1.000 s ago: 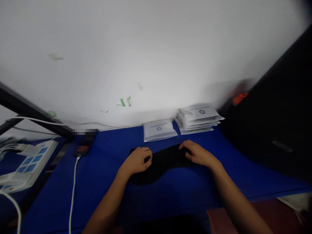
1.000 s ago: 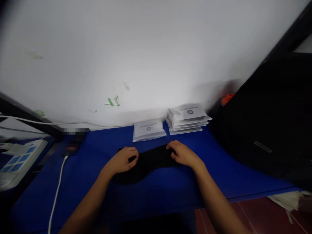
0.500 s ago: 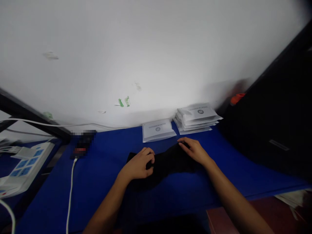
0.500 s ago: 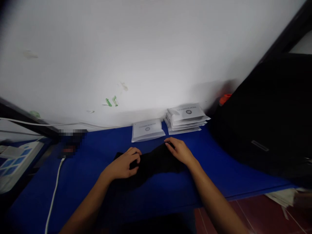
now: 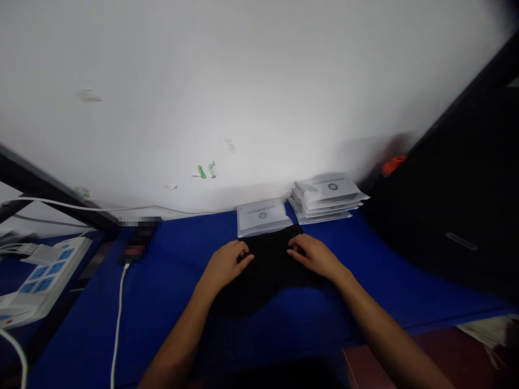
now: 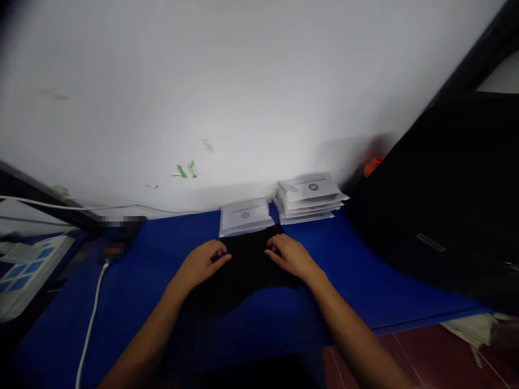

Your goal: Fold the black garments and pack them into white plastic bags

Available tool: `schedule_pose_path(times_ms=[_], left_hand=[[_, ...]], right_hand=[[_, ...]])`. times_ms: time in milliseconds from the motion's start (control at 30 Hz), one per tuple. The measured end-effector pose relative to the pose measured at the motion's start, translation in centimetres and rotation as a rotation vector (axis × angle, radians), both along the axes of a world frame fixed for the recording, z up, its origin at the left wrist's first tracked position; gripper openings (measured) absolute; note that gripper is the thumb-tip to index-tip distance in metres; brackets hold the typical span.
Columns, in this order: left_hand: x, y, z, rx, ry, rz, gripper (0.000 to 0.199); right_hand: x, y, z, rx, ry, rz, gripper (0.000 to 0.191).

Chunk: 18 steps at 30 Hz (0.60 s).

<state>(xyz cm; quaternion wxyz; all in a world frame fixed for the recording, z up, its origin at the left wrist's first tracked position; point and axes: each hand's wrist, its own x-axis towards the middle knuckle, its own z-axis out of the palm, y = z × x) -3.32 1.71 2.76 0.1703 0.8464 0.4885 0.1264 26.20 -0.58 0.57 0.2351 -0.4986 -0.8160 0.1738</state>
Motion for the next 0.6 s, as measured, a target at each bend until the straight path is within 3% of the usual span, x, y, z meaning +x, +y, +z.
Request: schedule_pose_path(times_ms=[67,200,333,433,600], left_hand=[[0.2,-0.2,0.1,-0.114,0.018,-0.111,0.022],[0.3,-0.2,0.0,-0.121,0.074,-0.152,0.018],[0.3,-0.2,0.3,-0.088,0.066,-0.248,0.01],[0.2,-0.5,1.2,-0.069,-0.002,-0.284,0.009],[-0.2,-1.7,3.5,-0.154,-0.046,-0.259,0.007]], right_hand=[[-0.1,-0.2,0.3,-0.071,-0.059,0.06,0.018],[0.2,-0.4,0.8,-0.141,-0.081,0.114,0.027],[0.7,-0.7,1.0,-0.173,-0.056,0.199,0.011],[1.0,-0.9,1.3,-0.188,0.013,0.238,0.003],[1.4,-1.4,2.6,-0.349,0.122,0.229,0.01]])
